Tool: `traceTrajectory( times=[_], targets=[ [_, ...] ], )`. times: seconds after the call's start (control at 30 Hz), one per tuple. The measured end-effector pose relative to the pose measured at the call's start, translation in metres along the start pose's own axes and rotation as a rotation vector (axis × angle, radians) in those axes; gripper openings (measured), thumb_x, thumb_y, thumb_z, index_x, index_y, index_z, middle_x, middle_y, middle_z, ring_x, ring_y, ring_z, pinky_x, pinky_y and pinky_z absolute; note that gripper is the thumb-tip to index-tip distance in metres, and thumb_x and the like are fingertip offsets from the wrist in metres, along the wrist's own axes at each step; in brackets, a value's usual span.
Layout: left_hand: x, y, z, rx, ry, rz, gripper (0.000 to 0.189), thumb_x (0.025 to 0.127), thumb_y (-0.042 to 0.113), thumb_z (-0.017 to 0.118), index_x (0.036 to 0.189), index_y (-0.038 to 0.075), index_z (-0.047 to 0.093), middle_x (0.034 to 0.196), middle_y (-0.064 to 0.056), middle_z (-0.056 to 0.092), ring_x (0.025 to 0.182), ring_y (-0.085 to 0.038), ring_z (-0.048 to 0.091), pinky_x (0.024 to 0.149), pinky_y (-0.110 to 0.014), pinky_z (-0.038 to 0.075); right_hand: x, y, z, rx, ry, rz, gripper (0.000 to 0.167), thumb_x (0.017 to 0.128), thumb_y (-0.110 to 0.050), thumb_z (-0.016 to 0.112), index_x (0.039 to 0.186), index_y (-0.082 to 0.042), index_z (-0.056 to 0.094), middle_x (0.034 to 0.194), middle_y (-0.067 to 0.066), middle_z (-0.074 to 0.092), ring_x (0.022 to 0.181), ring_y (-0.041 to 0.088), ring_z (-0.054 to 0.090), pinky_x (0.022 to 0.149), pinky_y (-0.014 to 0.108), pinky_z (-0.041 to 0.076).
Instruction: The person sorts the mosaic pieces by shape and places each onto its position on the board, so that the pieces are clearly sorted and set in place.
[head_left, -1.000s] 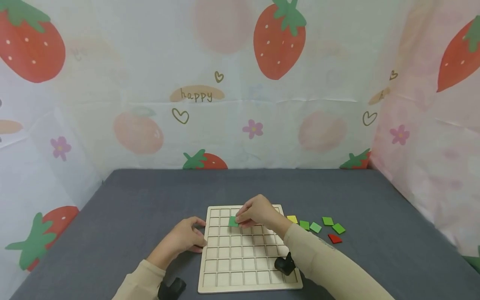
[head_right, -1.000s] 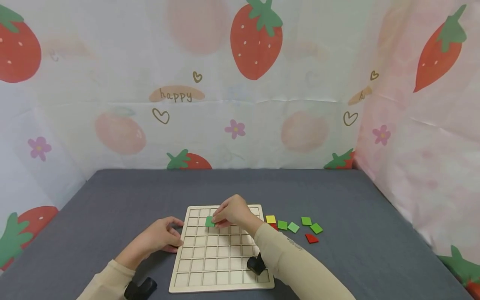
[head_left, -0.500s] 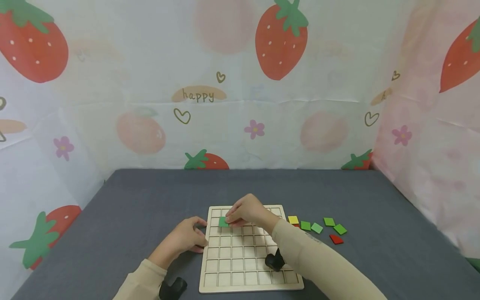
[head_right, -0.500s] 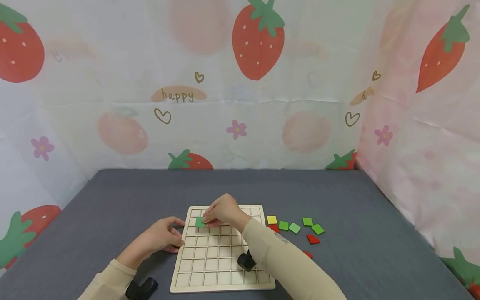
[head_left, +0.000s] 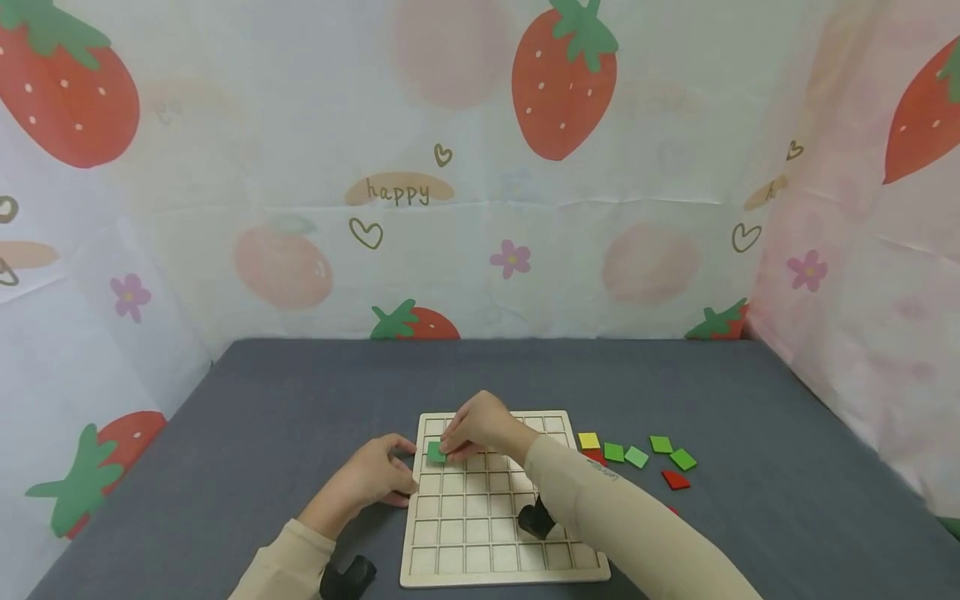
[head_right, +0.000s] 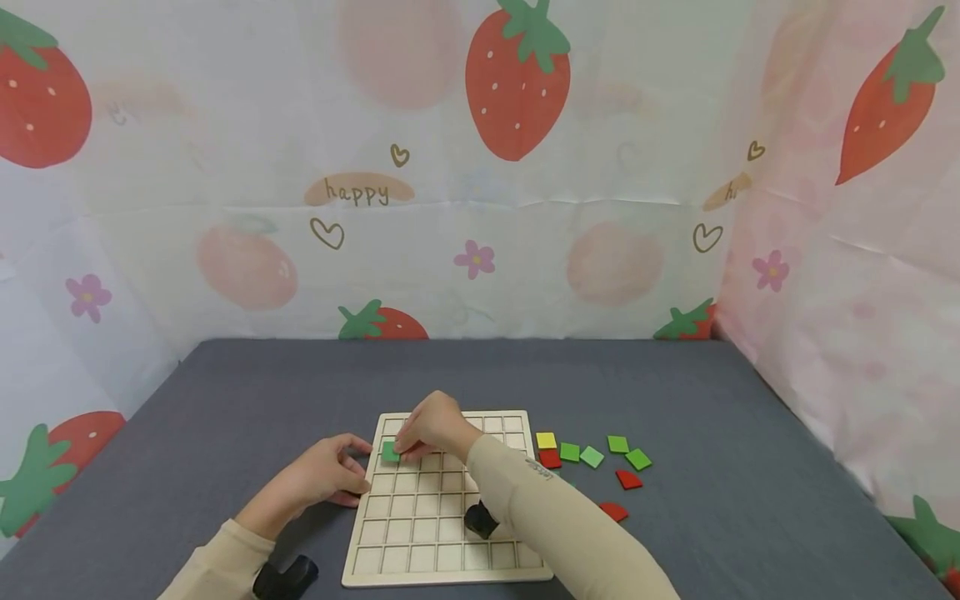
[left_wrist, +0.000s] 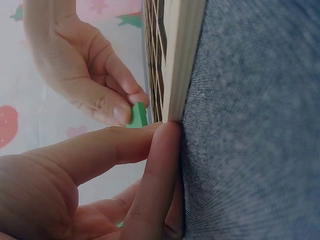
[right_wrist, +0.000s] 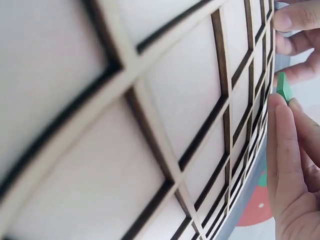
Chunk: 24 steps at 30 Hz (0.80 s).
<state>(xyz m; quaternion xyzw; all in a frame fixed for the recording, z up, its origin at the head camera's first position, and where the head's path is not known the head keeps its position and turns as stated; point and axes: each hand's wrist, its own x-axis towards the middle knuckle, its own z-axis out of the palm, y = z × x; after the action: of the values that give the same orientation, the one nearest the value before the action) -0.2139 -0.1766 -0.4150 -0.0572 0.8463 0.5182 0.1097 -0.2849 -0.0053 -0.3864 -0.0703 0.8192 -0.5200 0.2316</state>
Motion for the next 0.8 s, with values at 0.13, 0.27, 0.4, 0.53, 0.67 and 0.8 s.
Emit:
traceTrajectory(
  times=[0.13, 0.27, 0.4, 0.53, 0.67, 0.8],
  targets=[
    [0.0, 0.0, 0.0, 0.004, 0.004, -0.008, 0.054, 0.079, -0.01, 0.072, 0.129, -0.005, 0.053, 0.084, -0.015, 0.061, 0.066, -0.023, 0.064, 0.059, -0.033, 0.061, 0.002, 0.0, 0.002, 0.008, -0.016, 0.011, 0.006, 0.077, 0.006, 0.079, 0.083, 0.007, 0.076, 0.075, 0.018, 0.075, 0.055, 0.017, 0.07, 0.063, 0.032, 0.063],
    [-0.001, 0.001, 0.0, 0.002, -0.001, -0.013, 0.053, 0.08, -0.01, 0.071, 0.129, -0.005, 0.053, 0.084, -0.015, 0.06, 0.066, -0.023, 0.064, 0.06, -0.033, 0.061, 0.002, -0.002, 0.004, 0.011, -0.023, 0.014, 0.007, 0.077, 0.007, 0.078, 0.084, 0.008, 0.076, 0.073, 0.018, 0.074, 0.052, 0.015, 0.068, 0.062, 0.032, 0.063],
    [-0.002, 0.001, 0.0, -0.002, -0.01, -0.014, 0.053, 0.08, -0.01, 0.071, 0.13, -0.005, 0.053, 0.085, -0.015, 0.061, 0.067, -0.023, 0.064, 0.061, -0.034, 0.061, 0.001, -0.002, 0.006, 0.005, -0.025, 0.013, 0.006, 0.077, 0.008, 0.078, 0.082, 0.008, 0.076, 0.073, 0.018, 0.074, 0.053, 0.016, 0.069, 0.062, 0.032, 0.063],
    [-0.001, 0.002, -0.001, -0.004, -0.018, -0.007, 0.053, 0.08, -0.009, 0.07, 0.13, -0.006, 0.052, 0.085, -0.015, 0.061, 0.068, -0.023, 0.064, 0.062, -0.034, 0.061, 0.001, -0.001, 0.007, -0.013, -0.014, 0.013, 0.005, 0.076, 0.009, 0.079, 0.078, 0.006, 0.075, 0.071, 0.016, 0.074, 0.053, 0.016, 0.069, 0.06, 0.031, 0.062],
    [0.0, 0.002, -0.001, -0.007, -0.022, -0.005, 0.053, 0.081, -0.01, 0.07, 0.13, -0.006, 0.051, 0.085, -0.015, 0.062, 0.068, -0.022, 0.064, 0.062, -0.034, 0.061, 0.002, 0.0, 0.009, -0.044, 0.002, 0.008, 0.006, 0.075, 0.007, 0.08, 0.074, 0.004, 0.075, 0.068, 0.014, 0.073, 0.051, 0.014, 0.067, 0.057, 0.029, 0.061],
    [0.0, 0.001, -0.001, -0.014, -0.026, -0.005, 0.053, 0.08, -0.01, 0.07, 0.13, -0.006, 0.051, 0.085, -0.015, 0.062, 0.069, -0.022, 0.063, 0.062, -0.034, 0.061, 0.002, 0.0, 0.011, -0.091, 0.014, 0.008, 0.008, 0.075, 0.005, 0.081, 0.072, 0.002, 0.075, 0.064, 0.011, 0.072, 0.048, 0.011, 0.064, 0.053, 0.026, 0.059]
  ],
)
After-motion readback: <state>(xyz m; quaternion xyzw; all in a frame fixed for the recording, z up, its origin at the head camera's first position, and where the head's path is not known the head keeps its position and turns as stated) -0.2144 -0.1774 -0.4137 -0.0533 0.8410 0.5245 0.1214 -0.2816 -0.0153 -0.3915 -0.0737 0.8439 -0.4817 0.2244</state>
